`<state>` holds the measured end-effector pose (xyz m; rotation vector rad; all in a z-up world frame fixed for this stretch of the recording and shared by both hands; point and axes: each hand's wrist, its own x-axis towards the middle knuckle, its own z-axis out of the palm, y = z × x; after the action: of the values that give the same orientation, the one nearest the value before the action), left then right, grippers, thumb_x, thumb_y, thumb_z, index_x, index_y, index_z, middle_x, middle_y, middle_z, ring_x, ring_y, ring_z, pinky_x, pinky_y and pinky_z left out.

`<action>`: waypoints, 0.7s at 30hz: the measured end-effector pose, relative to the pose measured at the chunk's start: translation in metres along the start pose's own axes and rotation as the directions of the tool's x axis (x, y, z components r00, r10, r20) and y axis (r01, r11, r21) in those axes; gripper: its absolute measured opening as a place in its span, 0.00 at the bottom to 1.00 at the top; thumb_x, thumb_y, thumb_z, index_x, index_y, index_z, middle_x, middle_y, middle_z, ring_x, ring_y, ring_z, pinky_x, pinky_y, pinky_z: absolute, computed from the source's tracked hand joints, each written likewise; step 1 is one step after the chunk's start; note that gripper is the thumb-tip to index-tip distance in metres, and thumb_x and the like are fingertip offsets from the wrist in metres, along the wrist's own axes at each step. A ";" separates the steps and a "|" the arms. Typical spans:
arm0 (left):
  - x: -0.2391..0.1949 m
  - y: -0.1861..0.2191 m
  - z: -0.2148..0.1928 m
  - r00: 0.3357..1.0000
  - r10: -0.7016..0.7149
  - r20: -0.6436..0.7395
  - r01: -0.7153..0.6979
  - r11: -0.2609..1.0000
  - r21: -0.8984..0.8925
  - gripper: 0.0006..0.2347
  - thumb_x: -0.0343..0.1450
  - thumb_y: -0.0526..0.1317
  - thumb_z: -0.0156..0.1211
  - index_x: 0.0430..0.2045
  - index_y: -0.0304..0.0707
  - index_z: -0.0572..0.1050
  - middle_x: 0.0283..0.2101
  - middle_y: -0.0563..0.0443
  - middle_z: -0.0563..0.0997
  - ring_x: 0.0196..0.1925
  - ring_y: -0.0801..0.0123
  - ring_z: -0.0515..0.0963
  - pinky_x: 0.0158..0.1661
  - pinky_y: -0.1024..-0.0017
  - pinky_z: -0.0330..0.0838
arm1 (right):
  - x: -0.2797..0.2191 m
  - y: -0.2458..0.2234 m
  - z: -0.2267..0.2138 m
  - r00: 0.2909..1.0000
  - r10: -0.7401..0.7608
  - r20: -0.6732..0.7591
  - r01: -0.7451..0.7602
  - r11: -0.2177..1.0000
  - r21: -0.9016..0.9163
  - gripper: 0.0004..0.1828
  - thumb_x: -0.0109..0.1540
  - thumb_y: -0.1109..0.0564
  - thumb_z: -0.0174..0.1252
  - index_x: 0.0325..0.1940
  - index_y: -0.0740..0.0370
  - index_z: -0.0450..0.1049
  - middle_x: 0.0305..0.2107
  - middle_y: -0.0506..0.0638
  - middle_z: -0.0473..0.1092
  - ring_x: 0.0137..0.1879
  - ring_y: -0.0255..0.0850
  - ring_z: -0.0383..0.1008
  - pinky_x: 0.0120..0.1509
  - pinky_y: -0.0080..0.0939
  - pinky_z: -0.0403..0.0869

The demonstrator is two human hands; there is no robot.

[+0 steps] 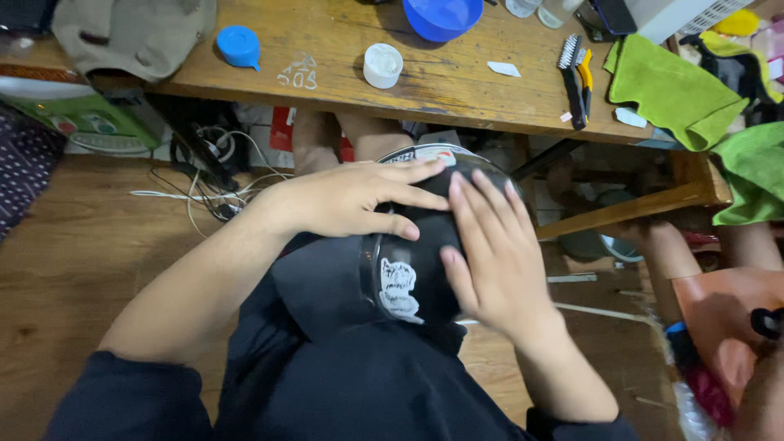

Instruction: The person scoops a white paste from a small container and applies it to a black helmet resting on their lap. They rub the paste into the helmet's surface with their fingers, rotating the helmet to cover different areas.

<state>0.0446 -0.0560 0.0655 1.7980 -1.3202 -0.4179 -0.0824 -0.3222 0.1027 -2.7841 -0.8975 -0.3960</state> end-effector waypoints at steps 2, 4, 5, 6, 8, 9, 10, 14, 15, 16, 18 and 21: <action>0.004 0.005 0.007 0.996 0.045 -0.072 -0.041 0.998 0.055 0.22 0.81 0.58 0.65 0.72 0.60 0.81 0.86 0.36 0.65 0.86 0.35 0.64 0.75 0.38 0.65 | -0.026 -0.008 0.009 0.996 -0.017 -0.082 0.007 0.993 -0.121 0.37 0.81 0.41 0.38 0.87 0.68 0.65 0.82 0.65 0.65 0.88 0.66 0.63 0.91 0.75 0.53; 0.011 0.009 0.014 0.995 0.074 -0.071 -0.069 0.995 0.067 0.23 0.82 0.58 0.64 0.72 0.56 0.81 0.85 0.34 0.67 0.85 0.34 0.65 0.75 0.38 0.65 | -0.048 -0.010 0.019 0.994 0.012 -0.113 -0.028 0.989 -0.148 0.37 0.81 0.41 0.37 0.87 0.67 0.67 0.82 0.66 0.65 0.88 0.68 0.62 0.91 0.77 0.51; 0.015 0.012 0.017 0.993 0.099 -0.065 -0.094 0.992 0.084 0.24 0.82 0.58 0.62 0.72 0.52 0.81 0.83 0.32 0.70 0.84 0.33 0.67 0.74 0.37 0.66 | -0.059 -0.010 0.023 0.988 0.040 -0.151 -0.066 0.984 -0.167 0.38 0.81 0.41 0.35 0.86 0.67 0.68 0.82 0.67 0.65 0.88 0.70 0.62 0.91 0.80 0.49; 0.019 0.010 0.017 0.992 0.105 -0.068 -0.099 0.992 0.083 0.24 0.82 0.58 0.62 0.72 0.52 0.81 0.83 0.32 0.70 0.84 0.33 0.67 0.74 0.37 0.66 | -0.065 -0.013 0.026 0.988 0.038 -0.150 -0.065 0.983 -0.174 0.38 0.81 0.41 0.35 0.86 0.67 0.68 0.82 0.67 0.65 0.88 0.70 0.62 0.91 0.80 0.49; 0.028 0.009 0.016 0.994 0.110 -0.011 -0.108 0.989 0.099 0.26 0.82 0.61 0.60 0.75 0.55 0.77 0.84 0.31 0.68 0.84 0.33 0.67 0.75 0.39 0.65 | -0.078 -0.017 0.034 0.973 0.117 -0.197 -0.156 0.968 -0.196 0.36 0.82 0.44 0.36 0.85 0.71 0.67 0.83 0.69 0.63 0.89 0.72 0.59 0.91 0.79 0.50; 0.030 0.006 0.013 0.993 0.115 -0.011 -0.113 0.988 0.101 0.26 0.82 0.61 0.60 0.75 0.55 0.77 0.84 0.31 0.68 0.84 0.33 0.67 0.75 0.39 0.65 | -0.081 -0.018 0.040 0.973 0.117 -0.199 -0.157 0.967 -0.201 0.36 0.82 0.44 0.36 0.85 0.71 0.67 0.83 0.69 0.63 0.89 0.72 0.59 0.91 0.79 0.50; 0.033 0.003 0.008 0.995 0.096 -0.008 -0.095 0.993 0.065 0.26 0.83 0.59 0.60 0.76 0.53 0.76 0.84 0.27 0.67 0.84 0.30 0.66 0.76 0.37 0.64 | -0.084 -0.019 0.047 0.970 0.092 -0.225 -0.141 0.967 -0.214 0.37 0.82 0.43 0.36 0.85 0.72 0.66 0.83 0.71 0.62 0.89 0.75 0.57 0.91 0.81 0.50; 0.039 -0.014 -0.021 0.999 -0.018 0.026 0.018 1.000 -0.011 0.27 0.83 0.60 0.56 0.79 0.54 0.72 0.84 0.28 0.66 0.83 0.29 0.65 0.77 0.37 0.62 | -0.117 -0.009 0.107 0.949 -0.183 -0.258 0.087 0.936 -0.341 0.30 0.76 0.44 0.53 0.80 0.59 0.76 0.79 0.63 0.69 0.84 0.69 0.67 0.89 0.80 0.55; 0.037 -0.016 -0.023 0.999 -0.016 0.032 0.016 1.000 -0.002 0.27 0.83 0.60 0.56 0.79 0.54 0.72 0.84 0.28 0.66 0.83 0.29 0.65 0.77 0.37 0.62 | -0.120 0.010 0.117 0.947 -0.180 -0.267 0.081 0.936 -0.343 0.30 0.76 0.44 0.53 0.80 0.59 0.76 0.79 0.63 0.69 0.84 0.69 0.67 0.89 0.80 0.55; 0.036 -0.018 -0.026 0.998 -0.052 0.018 0.052 0.998 -0.036 0.27 0.83 0.60 0.56 0.79 0.54 0.72 0.85 0.29 0.65 0.84 0.31 0.64 0.78 0.38 0.61 | -0.122 0.030 0.126 0.908 -0.308 -0.284 0.214 0.924 -0.318 0.26 0.76 0.44 0.55 0.76 0.50 0.79 0.77 0.54 0.73 0.83 0.58 0.70 0.91 0.73 0.54; 0.036 -0.021 -0.028 0.997 -0.083 0.006 0.083 0.995 -0.059 0.27 0.83 0.59 0.56 0.79 0.54 0.71 0.85 0.30 0.64 0.85 0.32 0.63 0.78 0.39 0.61 | -0.111 0.066 0.122 0.848 -0.431 -0.309 0.341 0.889 -0.305 0.22 0.75 0.44 0.57 0.73 0.42 0.82 0.74 0.45 0.76 0.82 0.47 0.73 0.93 0.67 0.53; 0.034 -0.031 -0.027 0.960 -0.280 -0.024 0.280 0.960 -0.025 0.29 0.84 0.63 0.46 0.84 0.65 0.64 0.88 0.39 0.61 0.85 0.34 0.64 0.79 0.37 0.61 | -0.066 0.088 0.082 0.913 -0.217 -0.345 0.203 0.976 -0.076 0.32 0.80 0.49 0.41 0.80 0.75 0.70 0.79 0.75 0.66 0.85 0.75 0.63 0.91 0.81 0.55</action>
<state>0.0956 -0.0725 0.0639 1.9723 -1.0395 -0.5561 -0.0656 -0.4072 -0.0034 -2.5319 -1.1063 -0.9213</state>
